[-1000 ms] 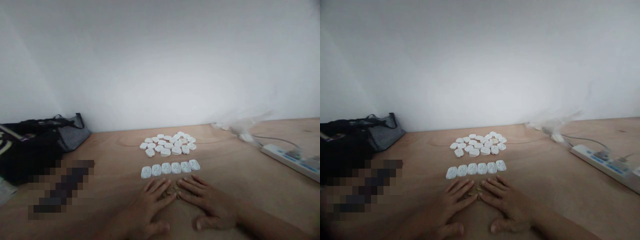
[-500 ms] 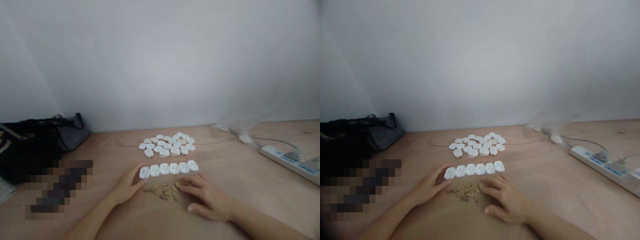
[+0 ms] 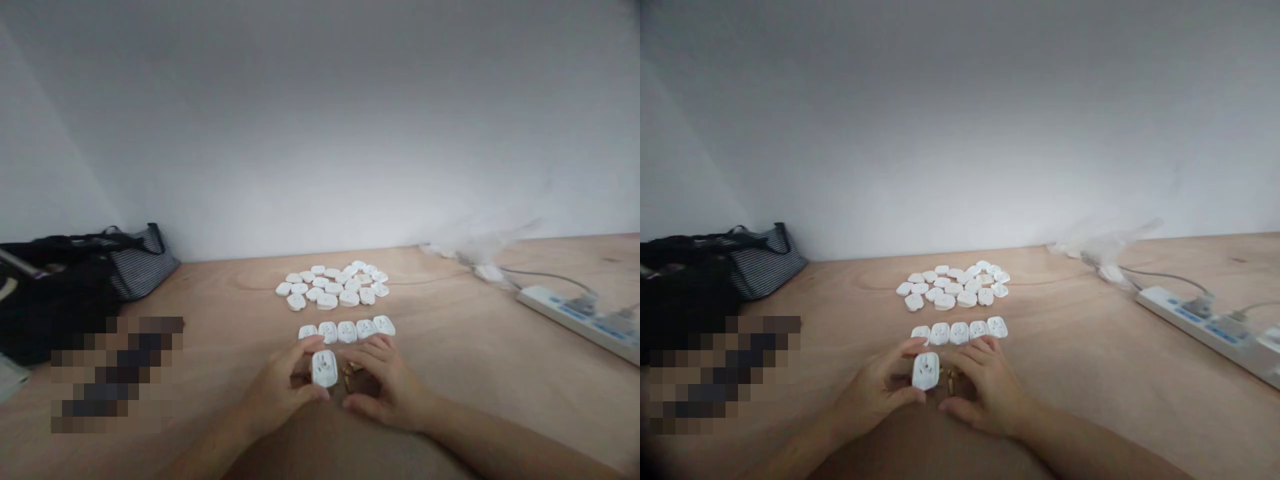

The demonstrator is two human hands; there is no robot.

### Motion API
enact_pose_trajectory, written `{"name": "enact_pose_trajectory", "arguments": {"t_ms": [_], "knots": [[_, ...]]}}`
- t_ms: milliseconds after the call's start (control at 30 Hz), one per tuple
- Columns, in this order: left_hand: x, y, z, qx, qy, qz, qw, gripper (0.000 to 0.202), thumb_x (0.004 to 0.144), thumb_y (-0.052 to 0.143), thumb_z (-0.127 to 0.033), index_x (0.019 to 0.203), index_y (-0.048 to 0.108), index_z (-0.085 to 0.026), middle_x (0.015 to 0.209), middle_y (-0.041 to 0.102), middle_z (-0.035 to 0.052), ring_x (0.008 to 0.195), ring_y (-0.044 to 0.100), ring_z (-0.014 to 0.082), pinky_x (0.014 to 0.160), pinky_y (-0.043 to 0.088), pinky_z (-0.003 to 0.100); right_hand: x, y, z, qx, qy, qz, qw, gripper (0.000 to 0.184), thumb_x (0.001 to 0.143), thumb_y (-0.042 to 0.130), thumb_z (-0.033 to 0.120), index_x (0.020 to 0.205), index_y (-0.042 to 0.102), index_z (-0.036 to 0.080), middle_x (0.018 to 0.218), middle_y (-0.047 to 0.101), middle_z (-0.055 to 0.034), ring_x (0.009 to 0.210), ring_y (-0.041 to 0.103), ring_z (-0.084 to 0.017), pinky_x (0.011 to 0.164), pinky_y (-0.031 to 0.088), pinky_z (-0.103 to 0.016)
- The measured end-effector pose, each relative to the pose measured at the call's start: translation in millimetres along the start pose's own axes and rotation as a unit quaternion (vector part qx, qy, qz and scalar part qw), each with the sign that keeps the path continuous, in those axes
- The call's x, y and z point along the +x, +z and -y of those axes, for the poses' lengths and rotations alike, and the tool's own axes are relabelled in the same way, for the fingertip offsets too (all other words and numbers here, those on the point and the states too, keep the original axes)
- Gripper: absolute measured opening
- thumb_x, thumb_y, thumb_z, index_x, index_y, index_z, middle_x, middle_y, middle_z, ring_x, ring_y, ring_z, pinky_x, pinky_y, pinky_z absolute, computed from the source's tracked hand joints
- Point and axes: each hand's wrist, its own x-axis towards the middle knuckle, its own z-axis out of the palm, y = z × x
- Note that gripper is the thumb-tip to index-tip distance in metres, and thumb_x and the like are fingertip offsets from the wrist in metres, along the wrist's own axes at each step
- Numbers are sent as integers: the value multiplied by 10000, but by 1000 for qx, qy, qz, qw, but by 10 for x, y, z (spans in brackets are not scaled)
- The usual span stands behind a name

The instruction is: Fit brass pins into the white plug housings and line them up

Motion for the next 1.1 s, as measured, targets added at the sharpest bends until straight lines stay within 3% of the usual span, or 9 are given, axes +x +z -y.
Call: {"name": "enact_pose_trajectory", "arguments": {"t_ms": [100, 400, 500, 567, 700, 833, 1000, 1100], "knots": [[7, 84, -110, -46, 4, 25, 999, 638, 631, 769, -352, 1200, 507, -229, 1169, 618, 77, 1060, 581, 267, 922, 460, 379, 76, 35, -1, 21, 2, -4, 1000, 646, 712, 690, 468, 1281, 441, 291, 1067, 643, -40, 924, 529, -232, 845, 320, -404], [16, 182, -153, -33, -12, 16, 999, 652, 546, 823, -333, 1114, 523, -224, 1027, 652, 37, 956, 601, 244, 843, 472, 349, 85, 65, -32, 9, 14, 5, 1000, 597, 647, 739, 456, 1188, 539, 303, 956, 661, -26, 903, 531, -234, 862, 285, -422], [20, 39, -100, 1, 15, 22, 1000, 597, 553, 816, -337, 1073, 554, -209, 1033, 622, 46, 959, 574, 238, 830, 457, 330, 76, 68, -38, 16, 22, -5, 1000, 513, 625, 744, 406, 1095, 582, 280, 920, 650, -25, 876, 535, -231, 847, 301, -417], [12, -123, -15, 29, 34, 46, 998, 316, 650, 750, -319, 907, 613, -196, 961, 607, 32, 908, 568, 212, 805, 444, 307, 70, 69, -41, 26, 37, -26, 999, 442, 630, 733, 391, 1022, 592, 244, 893, 632, -32, 859, 536, -227, 822, 322, -401], [-31, -356, 188, 68, -43, 83, 993, 212, 698, 687, -252, 887, 625, -181, 882, 587, 17, 796, 551, 179, 708, 432, 273, 57, 71, -55, 33, 64, -48, 996, 419, 644, 725, 386, 995, 572, 217, 897, 615, -46, 864, 534, -229, 822, 329, -398], [-57, -354, 259, 66, -59, 96, 991, 94, 732, 631, -239, 790, 634, -165, 836, 584, 14, 743, 546, 157, 658, 424, 237, 50, 67, -67, 37, 75, -31, 996, 469, 621, 744, 479, 993, 588, 239, 864, 620, -33, 843, 540, -230, 839, 316, -413], [-59, -247, 129, 44, -63, 48, 996, 128, 822, 517, -247, 780, 608, -167, 745, 623, 0, 717, 576, 156, 647, 442, 232, 57, 58, -54, 40, 74, -22, 996, 459, 653, 712, 502, 1021, 588, 255, 842, 614, -25, 828, 541, -221, 834, 315, -408], [-68, -122, -11, 26, -16, -11, 999, 127, 839, 517, -240, 802, 620, -176, 754, 650, -1, 734, 603, 154, 685, 454, 234, 65, 62, -43, 33, 64, -20, 997, 421, 665, 698, 471, 999, 591, 238, 835, 613, -25, 818, 541, -215, 829, 315, -404]]}}
